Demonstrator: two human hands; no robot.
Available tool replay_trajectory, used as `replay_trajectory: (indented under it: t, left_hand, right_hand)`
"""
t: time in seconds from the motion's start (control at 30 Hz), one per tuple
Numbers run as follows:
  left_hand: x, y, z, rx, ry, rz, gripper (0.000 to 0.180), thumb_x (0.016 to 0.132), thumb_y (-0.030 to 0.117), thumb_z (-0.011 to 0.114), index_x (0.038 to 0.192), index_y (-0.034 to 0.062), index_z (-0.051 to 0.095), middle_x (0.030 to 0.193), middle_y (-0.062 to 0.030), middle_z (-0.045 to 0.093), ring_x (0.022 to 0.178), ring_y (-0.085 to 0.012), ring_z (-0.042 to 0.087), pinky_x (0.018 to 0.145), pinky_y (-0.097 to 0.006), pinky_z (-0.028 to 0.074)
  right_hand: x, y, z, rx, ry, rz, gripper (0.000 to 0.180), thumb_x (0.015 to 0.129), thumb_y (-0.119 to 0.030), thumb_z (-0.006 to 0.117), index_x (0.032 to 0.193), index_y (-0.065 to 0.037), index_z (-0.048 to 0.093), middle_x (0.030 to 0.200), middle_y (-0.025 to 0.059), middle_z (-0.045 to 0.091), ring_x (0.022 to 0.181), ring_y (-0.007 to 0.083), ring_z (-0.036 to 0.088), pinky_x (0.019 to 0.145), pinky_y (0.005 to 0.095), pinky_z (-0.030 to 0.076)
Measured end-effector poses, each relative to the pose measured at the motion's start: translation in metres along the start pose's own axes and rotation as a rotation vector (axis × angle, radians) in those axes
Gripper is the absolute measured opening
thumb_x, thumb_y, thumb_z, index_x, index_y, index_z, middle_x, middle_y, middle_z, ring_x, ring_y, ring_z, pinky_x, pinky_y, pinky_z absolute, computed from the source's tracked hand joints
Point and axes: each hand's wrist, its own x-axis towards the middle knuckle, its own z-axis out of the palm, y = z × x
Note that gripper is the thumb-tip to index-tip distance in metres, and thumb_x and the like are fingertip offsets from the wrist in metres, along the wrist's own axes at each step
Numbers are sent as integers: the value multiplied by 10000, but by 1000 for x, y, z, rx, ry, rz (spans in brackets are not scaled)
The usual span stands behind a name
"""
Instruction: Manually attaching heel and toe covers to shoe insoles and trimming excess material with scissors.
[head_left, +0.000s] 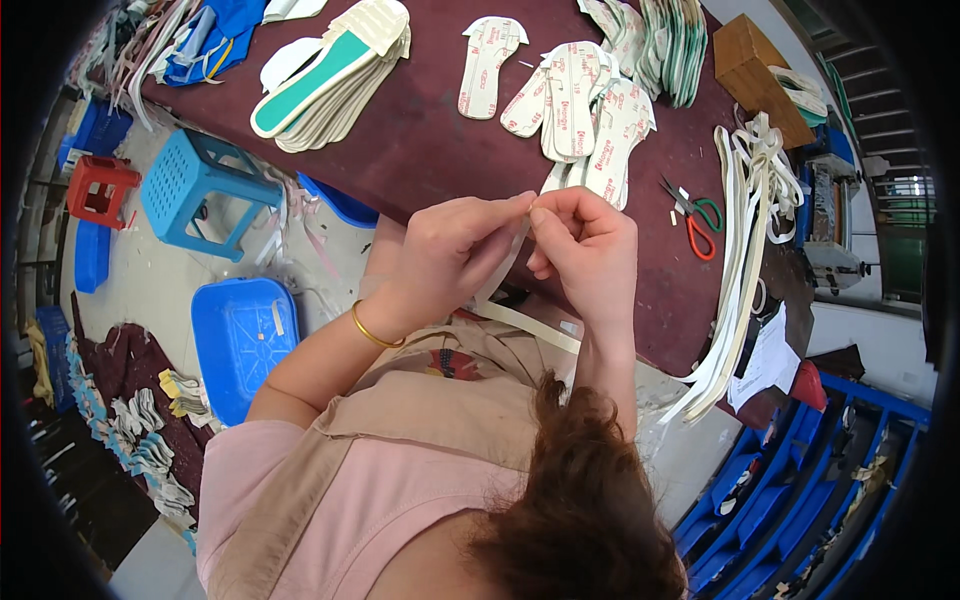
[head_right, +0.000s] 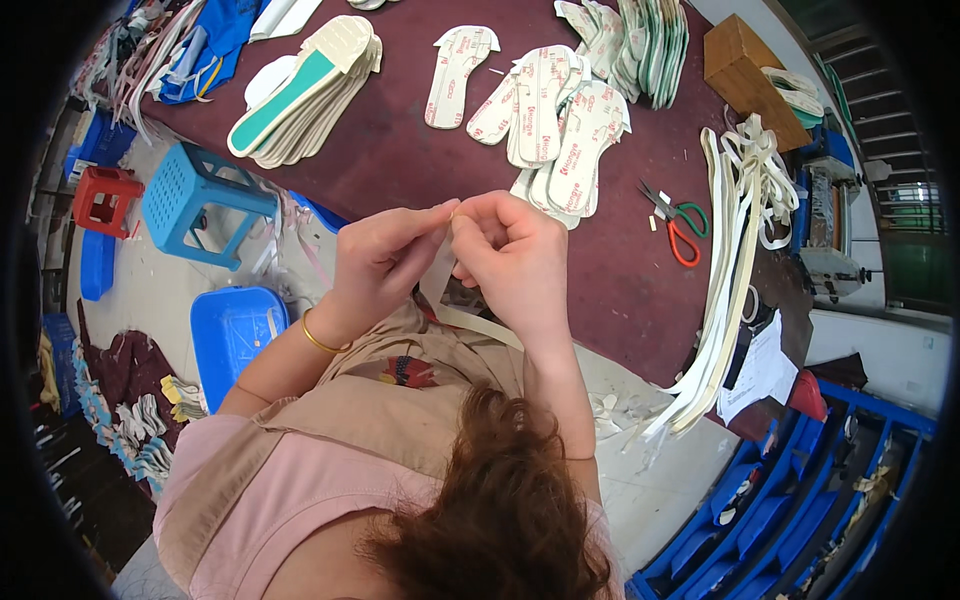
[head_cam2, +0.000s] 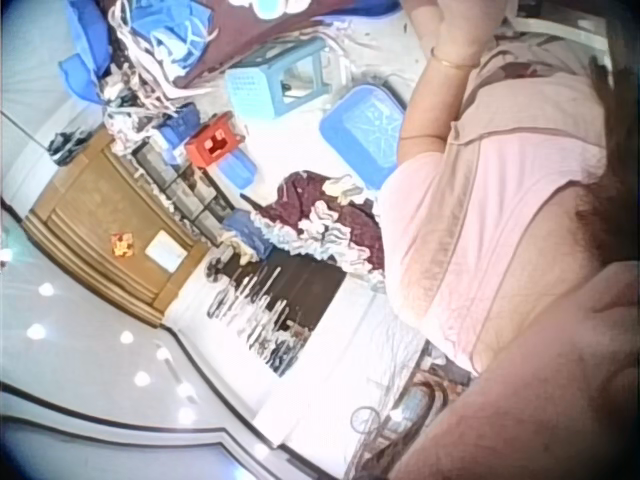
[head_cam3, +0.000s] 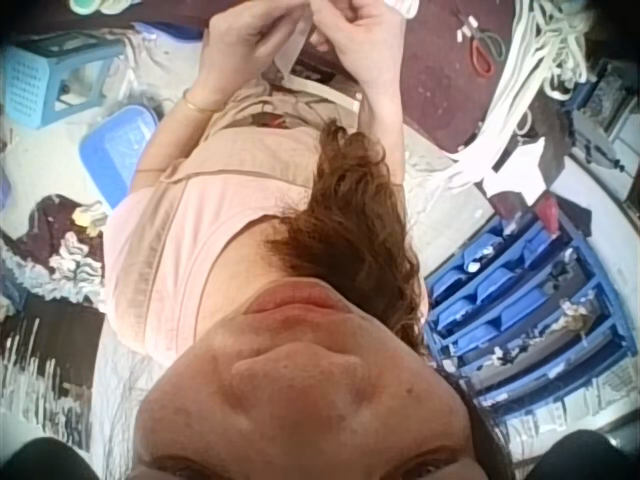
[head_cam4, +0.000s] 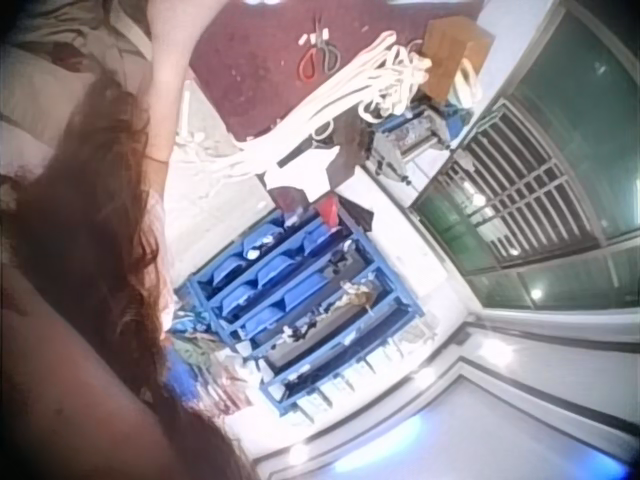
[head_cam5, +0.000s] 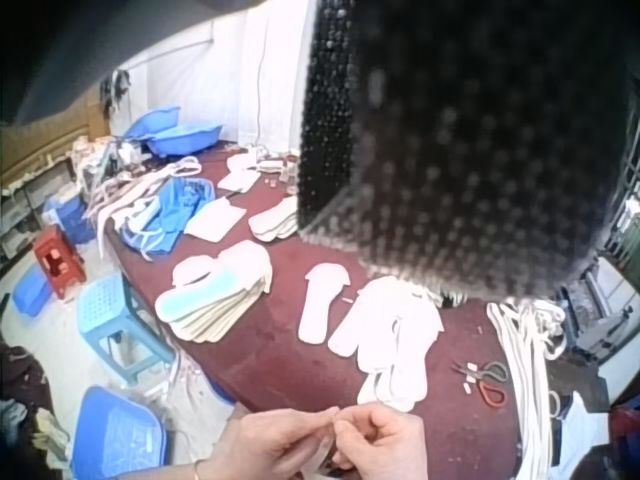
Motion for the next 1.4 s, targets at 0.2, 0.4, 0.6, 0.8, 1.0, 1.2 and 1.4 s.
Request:
replay_trajectory:
  t: [0.2, 0.4, 0.6, 0.8, 1.0, 1.2, 1.4]
  left_hand:
    - [5, 5, -11, -61, -130, -95, 212, 779, 0, 630, 990, 7, 652, 655, -92, 598, 560, -174, 573, 524, -261, 448]
    - [-2, 4, -4, -605, -50, -501, 159, 842, 47, 605, 974, -35, 639, 790, -48, 652, 707, -95, 606, 645, -218, 488]
    - [0, 0, 0, -1033, 88, -881, 196, 886, 115, 568, 974, -51, 625, 894, -74, 648, 782, -90, 602, 700, -225, 495]
    - [-14, -8, 11, -910, 136, -807, 192, 904, 99, 523, 1024, -41, 579, 975, -114, 639, 863, -163, 623, 768, -287, 514]
    - [-75, -139, -58, -987, 868, -1039, 153, 867, -29, 443, 999, -72, 506, 989, -161, 591, 905, -251, 590, 857, -361, 488]
    - [-177, -230, -212, 37, 903, -954, 65, 830, 2, 471, 820, 58, 503, 709, -16, 452, 601, -127, 426, 533, -229, 366]
    - [-18, -78, -129, -406, 532, -492, 269, 750, -61, 482, 1005, 9, 531, 893, -52, 537, 640, -91, 463, 546, -220, 389]
  right_hand:
    - [-1, 3, -3, -83, -31, -54, 65, 802, -36, 590, 752, 4, 603, 559, -17, 553, 465, 26, 501, 434, 182, 400]
    - [0, 16, 3, -173, -4, -260, 8, 755, 5, 604, 755, 4, 596, 625, 2, 548, 528, 29, 511, 448, 189, 403]
    - [5, 42, 9, 55, -6, -209, 39, 788, -22, 609, 771, -8, 576, 710, 20, 569, 568, 53, 538, 489, 203, 452]
    - [9, 48, 9, 175, -92, -29, 139, 888, -122, 572, 862, 11, 539, 739, 63, 615, 667, 104, 603, 578, 229, 506]
    - [-49, 50, -60, 648, 85, -318, 69, 789, -17, 546, 789, -23, 477, 755, 37, 522, 660, 138, 582, 590, 299, 555]
    - [-181, 106, -384, 1203, 859, -731, 252, 850, 43, 513, 1099, 38, 550, 1050, 139, 631, 914, 216, 635, 822, 264, 528]
    - [-113, 89, -304, 479, 1292, -433, 508, 872, -393, 461, 1218, -22, 491, 1224, 127, 544, 1187, 291, 463, 983, 483, 381]
